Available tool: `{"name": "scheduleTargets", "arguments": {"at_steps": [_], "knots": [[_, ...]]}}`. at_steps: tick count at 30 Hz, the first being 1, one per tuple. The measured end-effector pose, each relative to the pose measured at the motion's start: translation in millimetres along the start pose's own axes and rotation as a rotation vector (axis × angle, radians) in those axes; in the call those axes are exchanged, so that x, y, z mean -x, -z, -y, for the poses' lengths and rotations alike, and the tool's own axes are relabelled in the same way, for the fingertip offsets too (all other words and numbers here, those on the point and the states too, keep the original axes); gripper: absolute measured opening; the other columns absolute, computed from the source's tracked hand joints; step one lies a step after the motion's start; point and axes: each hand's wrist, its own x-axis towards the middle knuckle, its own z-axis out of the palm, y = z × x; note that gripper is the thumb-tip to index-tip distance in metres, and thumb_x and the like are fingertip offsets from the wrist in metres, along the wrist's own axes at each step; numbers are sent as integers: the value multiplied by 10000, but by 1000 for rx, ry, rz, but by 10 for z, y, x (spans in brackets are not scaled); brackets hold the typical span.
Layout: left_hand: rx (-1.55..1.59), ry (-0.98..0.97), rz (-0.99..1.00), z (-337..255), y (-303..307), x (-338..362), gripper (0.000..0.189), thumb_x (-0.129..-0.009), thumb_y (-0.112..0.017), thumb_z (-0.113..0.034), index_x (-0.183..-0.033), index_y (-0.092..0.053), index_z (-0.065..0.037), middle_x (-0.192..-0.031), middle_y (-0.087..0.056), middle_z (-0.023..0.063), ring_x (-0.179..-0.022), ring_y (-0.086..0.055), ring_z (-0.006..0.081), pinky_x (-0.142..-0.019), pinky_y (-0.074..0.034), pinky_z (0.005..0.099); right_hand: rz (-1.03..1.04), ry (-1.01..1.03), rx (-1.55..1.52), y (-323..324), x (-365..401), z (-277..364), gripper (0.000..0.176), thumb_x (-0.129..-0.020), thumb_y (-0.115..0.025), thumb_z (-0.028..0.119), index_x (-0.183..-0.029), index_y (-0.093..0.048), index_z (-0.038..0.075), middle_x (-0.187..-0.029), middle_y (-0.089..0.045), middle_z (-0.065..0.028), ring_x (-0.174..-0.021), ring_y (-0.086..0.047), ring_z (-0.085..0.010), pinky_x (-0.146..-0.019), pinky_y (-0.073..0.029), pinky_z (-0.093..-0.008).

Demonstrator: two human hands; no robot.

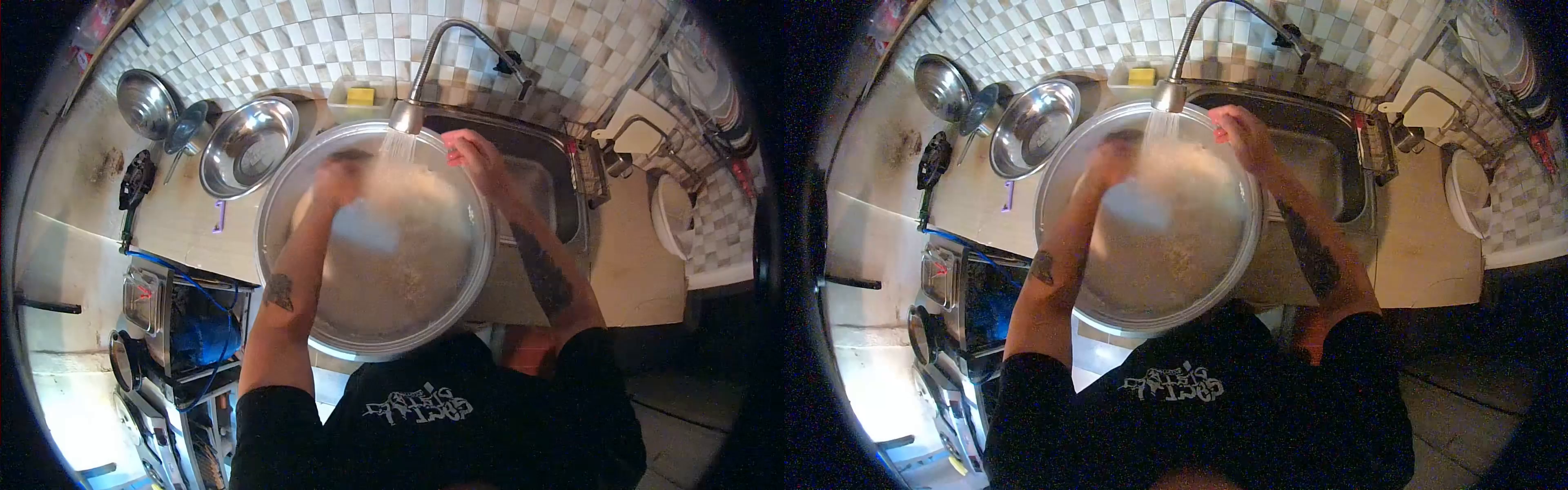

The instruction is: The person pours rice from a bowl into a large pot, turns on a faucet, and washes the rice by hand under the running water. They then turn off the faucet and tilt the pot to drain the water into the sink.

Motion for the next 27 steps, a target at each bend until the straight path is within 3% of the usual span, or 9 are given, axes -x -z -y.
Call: {"name": "scheduleTargets", "arguments": {"at_steps": [2, 6, 8, 11, 13, 19, 21, 23, 27], "knots": [[251, 594, -106, 54, 206, -26, 465, -839, -478, -410, -1020, -650, -18, -1098, -619, 211, -1069, -574, 348, -954, -431, 429, -36, 50, 56, -9, 42, -25, 305, -976, -405, 231, -1057, -592, 4, -958, -613, -94, -814, -587, -155, -759, -488, -295], [82, 224, 89, 52, -244, -544, 448, -828, -489, -360, -1048, -617, 9, -1091, -615, 230, -1053, -583, 362, -930, -446, 443, 2, 76, 269, -82, 112, 186, 314, -972, -389, 228, -1016, -601, 1, -895, -614, -97, -780, -589, -159, -747, -488, -291], [20, -81, 56, -444, -297, -830, 402, -830, -486, -319, -1046, -602, -2, -1090, -618, 219, -1017, -597, 361, -870, -468, 453, -8, 106, 243, -102, 122, 192, 338, -971, -374, 257, -1021, -592, 3, -885, -603, -97, -776, -580, -156, -739, -486, -291], [321, -136, 30, -1469, -202, -1013, 297, -828, -494, -270, -1004, -599, -56, -1005, -637, 197, -958, -608, 350, -787, -481, 460, -57, 126, 186, -89, 128, 164, 337, -967, -348, 265, -1037, -565, 18, -845, -597, -99, -739, -582, -165, -691, -494, -301], [505, -414, 85, -1876, -32, -812, 221, -845, -452, -181, -850, -595, -12, -939, -634, 216, -879, -612, 355, -788, -472, 461, -80, 123, 134, -96, 111, 117, 334, -964, -334, 265, -1047, -551, 25, -824, -595, -99, -718, -581, -168, -668, -498, -305], [-22, -574, 1065, -2501, 708, 504, 275, -755, -529, -173, -948, -663, -29, -1015, -607, 203, -1111, -525, 317, -921, -401, 481, -25, 81, 60, -82, 96, 81, 419, -964, -325, 357, -1096, -535, 20, -876, -557, -78, -784, -546, -146, -738, -471, -283], [-81, -913, 745, -2238, 570, 994, 297, -783, -539, -207, -1013, -656, -59, -1178, -565, 165, -1265, -390, 296, -1051, -254, 525, -15, 95, 78, -78, 106, 82, 413, -959, -335, 354, -1093, -537, 19, -872, -556, -77, -784, -543, -144, -738, -471, -283], [91, -1013, 422, -1781, 339, 1395, 385, -800, -557, -300, -1140, -612, -129, -1302, -506, 80, -1329, -294, 277, -1106, -121, 551, -27, 65, 90, -88, 92, 81, 391, -959, -337, 325, -1083, -541, 16, -864, -557, -78, -775, -540, -143, -730, -472, -284], [130, -897, 451, -1176, 512, 1593, 444, -805, -570, -334, -1235, -553, -223, -1427, -391, 48, -1353, -268, 284, -1121, -123, 528, 15, 130, 210, -86, 125, 180, 371, -963, -326, 287, -1062, -549, 7, -852, -563, -87, -758, -539, -146, -713, -474, -286]]}}
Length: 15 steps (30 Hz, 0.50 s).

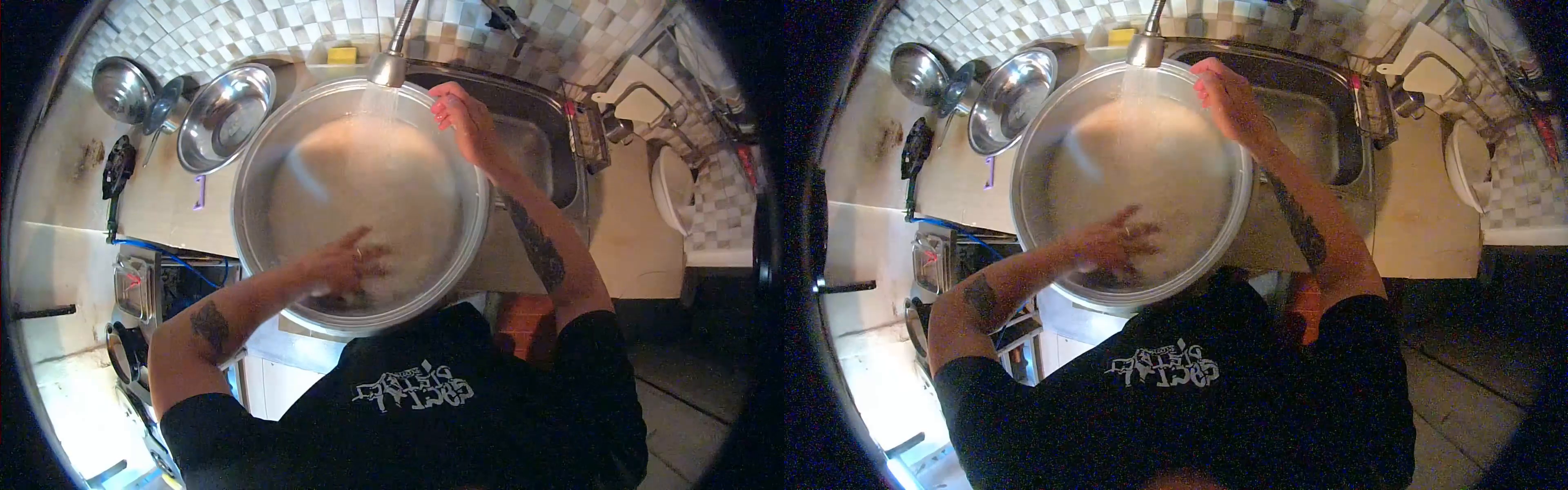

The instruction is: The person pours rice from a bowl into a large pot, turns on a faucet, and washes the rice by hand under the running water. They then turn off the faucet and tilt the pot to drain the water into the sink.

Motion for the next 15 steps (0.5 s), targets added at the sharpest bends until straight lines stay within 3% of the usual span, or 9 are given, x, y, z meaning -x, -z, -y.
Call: {"name": "scheduleTargets", "arguments": {"at_steps": [2, 5, 9, 12, 15], "knots": [[-32, 236, 8, 239, -63, 94, 408, -816, -561, -325, -1217, -566, -250, -1429, -390, 25, -1356, -268, 287, -1112, -151, 538, -11, -53, -19, -31, -3, -32, 355, -957, -339, 272, -1039, -564, 10, -837, -562, -72, -749, -536, -134, -701, -471, -278], [-393, 183, 61, 546, -14, -22, 395, -818, -572, -293, -1206, -572, -219, -1416, -407, 56, -1348, -281, 293, -1106, -195, 510, -15, -24, 93, -46, 1, -63, 338, -950, -368, 266, -1019, -584, 15, -834, -583, -74, -757, -562, -173, -701, -475, -299], [-136, 667, -68, 774, 28, -203, 433, -819, -578, -298, -1240, -551, -200, -1375, -449, 104, -1337, -295, 321, -1110, -209, 464, 129, 117, 608, -125, 60, -8, 311, -931, -404, 249, -990, -610, 25, -888, -632, -120, -818, -606, -299, -729, -483, -386], [-120, 841, -107, 753, 463, -159, 511, -833, -548, -401, -1286, -513, -167, -1368, -451, 138, -1340, -294, 333, -1114, -202, 450, 504, 13, 975, -237, 2, 148, 305, -909, -419, 260, -1002, -605, 36, -988, -631, -160, -918, -598, -379, -780, -476, -451], [150, 1024, -283, 1227, 181, 3, 670, -843, -460, -589, -1305, -487, -103, -1398, -413, 153, -1346, -295, 326, -1116, -194, 447, 395, -184, 940, -565, 56, -84, 353, -905, -430, 303, -1085, -592, 46, -1085, -621, -153, -1030, -581, -341, -862, -465, -445]]}}
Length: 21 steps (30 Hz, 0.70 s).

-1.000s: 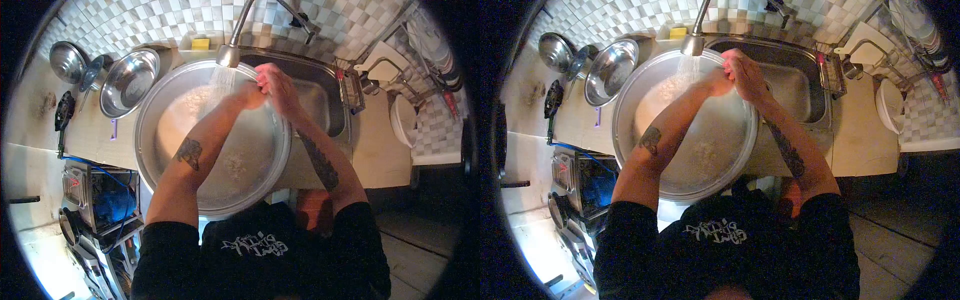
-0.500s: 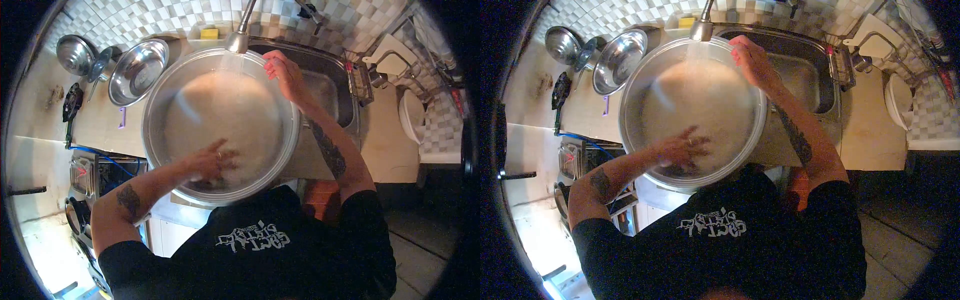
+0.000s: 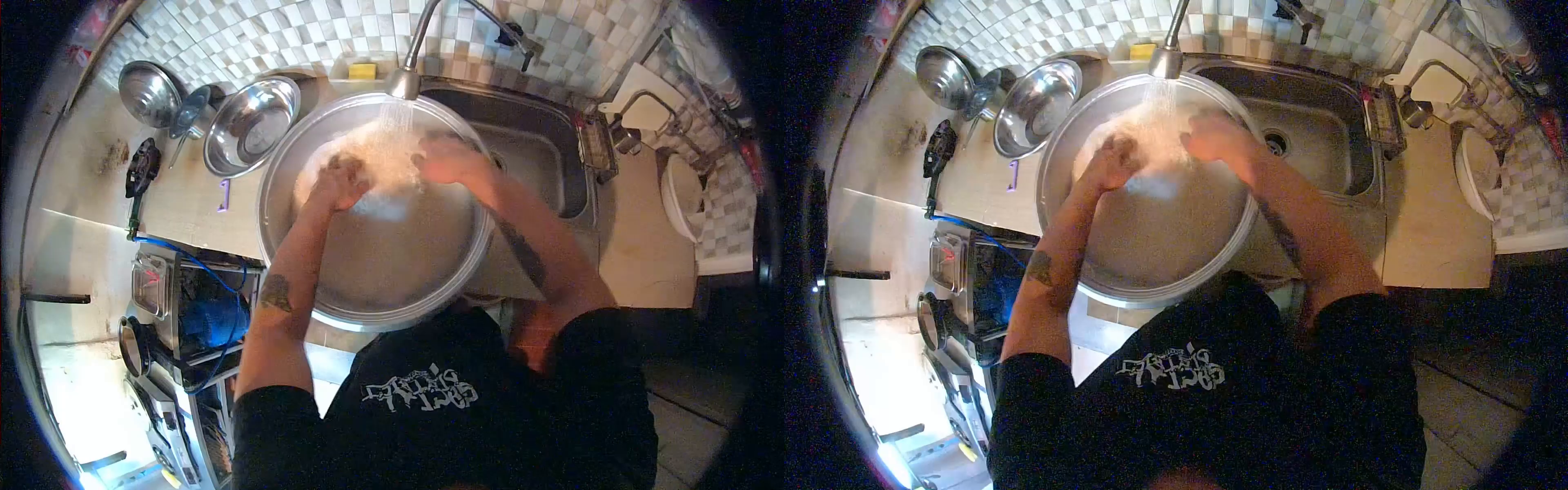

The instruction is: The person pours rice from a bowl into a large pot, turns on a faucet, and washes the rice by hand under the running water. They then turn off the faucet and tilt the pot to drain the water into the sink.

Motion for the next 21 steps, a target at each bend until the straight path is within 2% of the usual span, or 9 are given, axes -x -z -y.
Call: {"name": "scheduleTargets", "arguments": {"at_steps": [2, 4, 6, 7, 11, 13, 16, 18, 21], "knots": [[259, 187, -4, 324, -294, -82, 677, -845, -451, -605, -1307, -489, -111, -1392, -420, 156, -1350, -286, 323, -1119, -191, 426, 334, 103, 94, -105, -138, -20, 436, -909, -439, 365, -1174, -553, 37, -1172, -581, -178, -1105, -541, -342, -941, -421, -432], [443, 463, -95, 731, -774, -238, 686, -844, -447, -618, -1298, -498, -105, -1374, -438, 163, -1340, -302, 326, -1106, -221, 412, 432, 21, -64, -208, -186, -61, 514, -913, -444, 421, -1245, -517, 36, -1245, -543, -185, -1166, -504, -324, -1003, -372, -412], [597, 730, -240, 1017, -1235, -288, 685, -849, -442, -615, -1281, -509, -88, -1348, -465, 165, -1310, -345, 325, -1074, -278, 404, 297, -236, -474, -359, -42, -98, 576, -916, -445, 471, -1297, -484, 41, -1306, -507, -175, -1214, -471, -289, -1047, -319, -384], [698, 805, -307, 1050, -1346, -249, 678, -855, -439, -607, -1274, -513, -79, -1336, -477, 161, -1291, -368, 320, -1057, -302, 401, 286, -188, -776, -218, 215, 63, 583, -915, -447, 484, -1300, -486, 49, -1314, -500, -159, -1215, -464, -269, -1049, -310, -370], [1278, 573, -475, 249, -1168, -110, 596, -909, -412, -520, -1256, -512, -46, -1300, -516, 114, -1196, -472, 263, -988, -375, 395, 204, 19, -1335, -679, 149, 248, 559, -907, -462, 494, -1234, -543, 48, -1224, -552, -136, -1114, -509, -246, -992, -352, -356], [1538, 457, -402, -169, -789, 78, 558, -920, -418, -479, -1254, -506, -42, -1242, -550, 106, -1132, -517, 255, -935, -414, 387, 227, 60, -1445, -946, -89, 313, 550, -904, -470, 499, -1202, -571, 48, -1179, -578, -125, -1063, -532, -235, -964, -372, -349], [1806, 329, -141, -617, -241, 376, 486, -911, -443, -417, -1234, -509, -59, -1138, -602, 104, -1039, -563, 267, -859, -457, 373, 208, 19, -1323, -1102, -325, 395, 541, -898, -481, 506, -1152, -614, 47, -1111, -617, -108, -987, -566, -218, -922, -403, -338], [1574, 220, -303, -588, -243, 310, 415, -903, -446, -368, -1189, -535, -80, -1126, -612, 86, -1011, -578, 267, -849, -464, 368, 149, -102, -1204, -870, -345, 527, 529, -899, -483, 499, -1106, -644, 39, -1040, -650, -110, -909, -598, -217, -870, -439, -345], [542, 51, -615, -331, -408, 97, 318, -891, -451, -294, -1121, -575, -111, -1109, -625, 60, -970, -600, 266, -835, -475, 362, -2, -251, -987, -44, -25, 907, 495, -909, -482, 447, -1043, -651, 1, -955, -660, -153, -827, -621, -235, -776, -466, -373]]}}
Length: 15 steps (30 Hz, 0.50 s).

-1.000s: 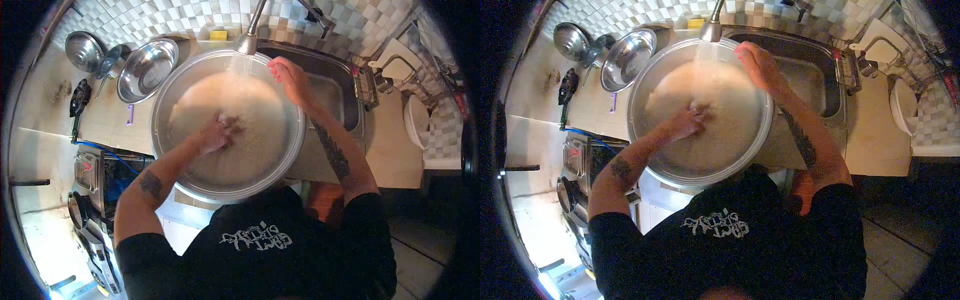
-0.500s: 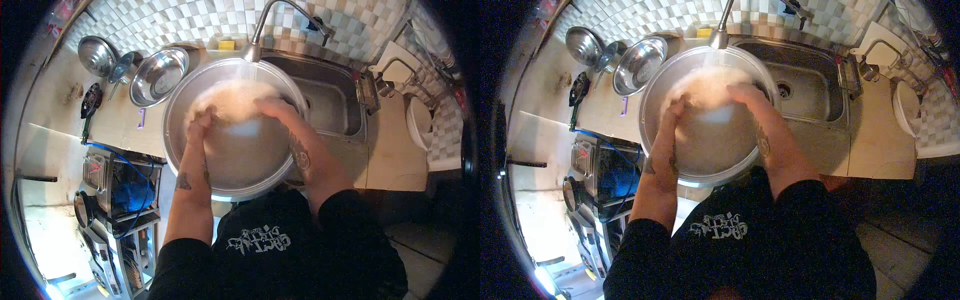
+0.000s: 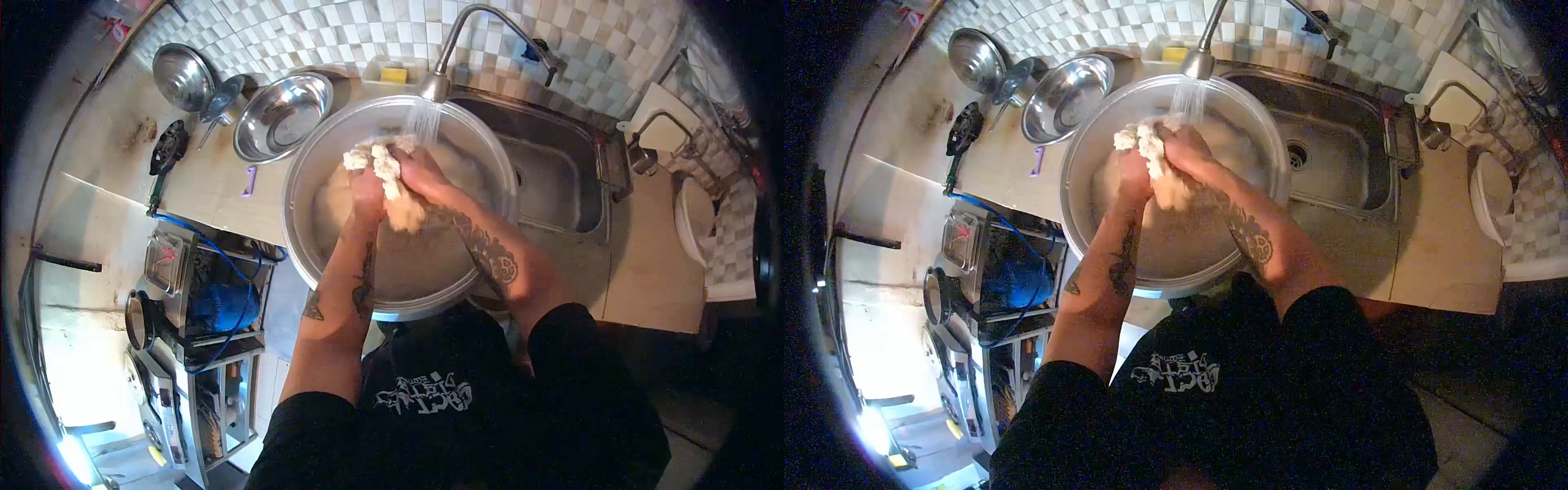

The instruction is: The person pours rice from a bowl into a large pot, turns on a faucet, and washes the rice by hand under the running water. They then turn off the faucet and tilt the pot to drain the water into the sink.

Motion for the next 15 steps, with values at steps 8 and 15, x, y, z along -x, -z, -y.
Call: {"name": "scheduleTargets", "arguments": {"at_steps": [8, 15], "knots": [[530, 449, 53, 166, 106, -312, 274, -844, -466, -237, -1022, -628, -105, -895, -661, 118, -821, -619, 229, -706, -486, 347, 316, 359, 843, 39, -585, -185, 379, -876, -465, 308, -1106, -592, 35, -1122, -584, -207, -1029, -560, -392, -850, -455, -461], [-399, 387, 420, 826, 300, -393, 272, -853, -492, -220, -1056, -603, -78, -936, -651, 116, -854, -618, 214, -727, -495, 341, 334, 662, 1099, 3, -1618, -998, 425, -921, -434, 346, -1157, -584, 26, -1208, -565, -197, -1103, -544, -324, -992, -379, -411]]}}
